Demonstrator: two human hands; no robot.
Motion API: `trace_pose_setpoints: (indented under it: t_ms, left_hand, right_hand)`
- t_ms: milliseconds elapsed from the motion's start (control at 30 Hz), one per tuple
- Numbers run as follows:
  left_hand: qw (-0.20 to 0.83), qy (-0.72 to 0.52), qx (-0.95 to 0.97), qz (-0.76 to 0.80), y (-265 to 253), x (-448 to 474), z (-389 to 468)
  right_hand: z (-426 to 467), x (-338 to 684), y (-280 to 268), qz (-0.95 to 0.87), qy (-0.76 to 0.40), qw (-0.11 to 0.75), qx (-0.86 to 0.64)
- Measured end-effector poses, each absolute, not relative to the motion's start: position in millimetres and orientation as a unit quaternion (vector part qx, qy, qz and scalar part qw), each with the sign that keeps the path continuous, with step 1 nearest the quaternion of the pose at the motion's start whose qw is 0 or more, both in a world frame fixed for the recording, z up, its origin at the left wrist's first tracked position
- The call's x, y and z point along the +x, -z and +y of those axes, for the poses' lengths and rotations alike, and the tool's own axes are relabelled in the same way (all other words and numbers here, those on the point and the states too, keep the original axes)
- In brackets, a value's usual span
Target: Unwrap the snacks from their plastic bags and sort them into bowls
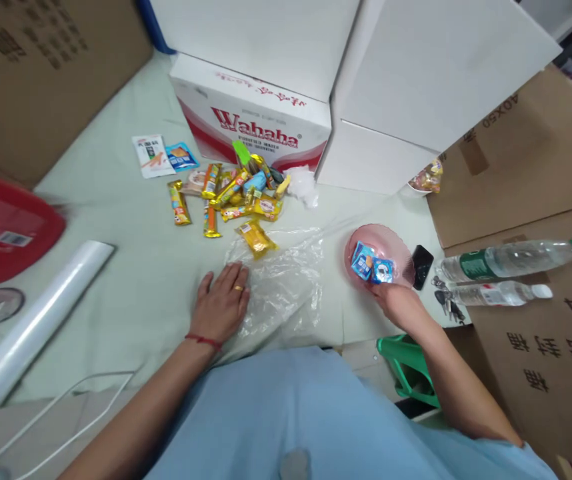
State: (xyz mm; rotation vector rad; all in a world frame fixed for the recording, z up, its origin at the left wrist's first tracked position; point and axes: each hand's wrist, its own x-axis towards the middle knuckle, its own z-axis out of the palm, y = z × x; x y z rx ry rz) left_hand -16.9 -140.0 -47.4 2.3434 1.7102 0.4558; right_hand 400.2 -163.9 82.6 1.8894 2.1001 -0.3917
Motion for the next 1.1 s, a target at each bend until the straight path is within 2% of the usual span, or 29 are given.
trace_pose_setpoints:
  t_ms: [67, 133, 233, 300, 333, 467, 567, 700, 833, 933, 1100]
  left_hand:
    - [0.103, -0.152, 0.79, 0.586, 46.5, -14.2, -143.7]
    - [0.107, -0.152, 0.783, 0.593, 45.0, -12.4, -146.1]
    - [0.115, -0.153, 0.776, 0.601, 42.9, -11.5, -147.8]
    - [0.112, -0.147, 0.777, 0.601, 41.9, -11.7, -149.3]
    - [0.107, -0.141, 0.779, 0.601, 41.5, -11.9, -150.6]
    - [0.097, -0.117, 0.785, 0.6, 40.2, -14.4, -157.8]
    - [0.107, -0.101, 0.795, 0.588, 39.8, -17.4, -162.1]
    - [0.121, -0.092, 0.809, 0.568, 40.4, -20.2, -163.3]
    - [0.129, -0.097, 0.811, 0.563, 40.1, -21.9, -163.3]
    - [0.129, -0.094, 0.813, 0.559, 39.1, -22.8, -164.0]
    - [0.119, -0.087, 0.816, 0.559, 39.9, -23.4, -164.9]
  right_hand:
    - [-146.6, 403.9, -80.5, 0.702, 0.109, 0.17, 0.683]
    - [-130.7, 400.6, -78.8, 0.682, 0.064, 0.14, 0.714]
    - [-121.9, 374.2, -67.9, 0.69, 0.002, -0.028, 0.723]
    - [-130.4, 344.7, -50.5, 0.732, 0.02, -0.119, 0.671]
    - [-138.8, 329.2, -39.1, 0.763, 0.046, -0.137, 0.63]
    - [-188.1, 291.8, 8.1, 0.859, 0.137, -0.077, 0.487]
    - [-220.5, 303.0, 27.3, 0.847, 0.15, -0.055, 0.507]
    - [-227.6, 336.5, 21.5, 0.824, 0.195, -0.086, 0.525]
    - [-185.8, 341.3, -9.2, 0.768, 0.243, -0.152, 0.572]
    - [-132.0, 313.8, -36.3, 0.728, 0.193, -0.194, 0.629]
    - [-39.7, 219.1, -60.7, 0.824, 0.101, -0.183, 0.527]
